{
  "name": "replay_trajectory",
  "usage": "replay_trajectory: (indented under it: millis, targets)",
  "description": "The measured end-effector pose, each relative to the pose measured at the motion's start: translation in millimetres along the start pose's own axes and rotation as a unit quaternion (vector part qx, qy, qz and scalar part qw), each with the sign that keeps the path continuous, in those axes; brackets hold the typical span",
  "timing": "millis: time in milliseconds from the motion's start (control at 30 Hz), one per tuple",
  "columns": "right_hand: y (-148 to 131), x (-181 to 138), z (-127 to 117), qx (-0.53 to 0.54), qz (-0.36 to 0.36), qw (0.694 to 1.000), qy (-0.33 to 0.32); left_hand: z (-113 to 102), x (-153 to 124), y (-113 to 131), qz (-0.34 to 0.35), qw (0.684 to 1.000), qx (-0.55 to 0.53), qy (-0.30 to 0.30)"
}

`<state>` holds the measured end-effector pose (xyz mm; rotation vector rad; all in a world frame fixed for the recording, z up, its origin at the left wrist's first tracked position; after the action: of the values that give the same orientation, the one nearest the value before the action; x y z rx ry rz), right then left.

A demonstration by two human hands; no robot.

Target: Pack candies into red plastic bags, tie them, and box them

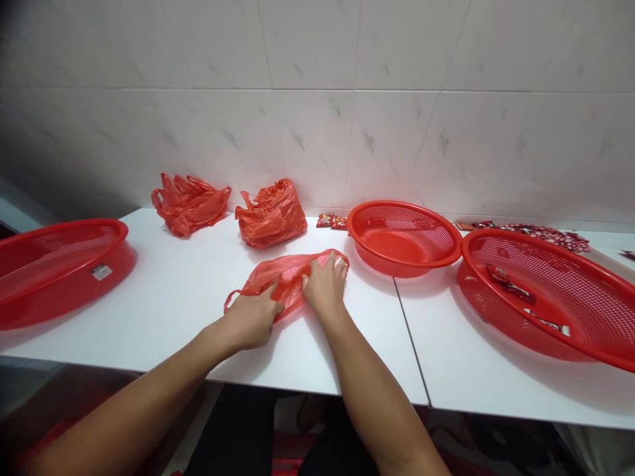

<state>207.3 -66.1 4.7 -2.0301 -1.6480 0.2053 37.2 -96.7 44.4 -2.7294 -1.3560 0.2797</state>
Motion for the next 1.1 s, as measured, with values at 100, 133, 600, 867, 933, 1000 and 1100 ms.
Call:
replay_trajectory:
  millis: [100,133,600,867,933,1000,1100]
  targets:
    - [7.8,4.2,-1.6,-0.006,0.016,1.0,0.006,-7.9,-8.2,0.1,0.067,0.997,-0.033,-0.023]
    - [9.7,4.8,-0.4,-0.01,0.017,1.0,-0.004,-8.8,-8.4,-1.4,0.079,0.995,-0.053,-0.023]
    - [28.0,16.0,33.8,0.071,0.049,0.971,-0.223,67.6,53.0,-75.6,-0.027,0.988,-0.122,0.096]
    - [48.3,35.4,39.8,0.229,0.049,0.961,-0.149,92.8,71.4,-80.1,0.009,0.961,-0.188,0.202]
    - [54.3,35.3,33.0,0.304,0.045,0.944,-0.118,92.5,72.0,-80.8,0.015,0.958,-0.197,0.207]
    - [67.1,28.3,21.1,0.384,0.052,0.918,-0.082,91.2,71.7,-82.1,0.019,0.958,-0.202,0.204]
    - [108.9,-2.1,-6.6,0.474,0.099,0.875,-0.02,90.5,70.6,-84.4,0.021,0.96,-0.203,0.193]
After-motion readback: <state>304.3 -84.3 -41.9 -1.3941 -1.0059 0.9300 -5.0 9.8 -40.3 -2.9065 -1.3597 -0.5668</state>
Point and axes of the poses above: each hand's wrist, its own x-axis towards the middle knuckle, its own z-axis out of the palm, y = z × x, the point moved 3 cm from there along x, towards the middle knuckle, and after that the axes turned 5 degrees about x, right-handed, at the moved point
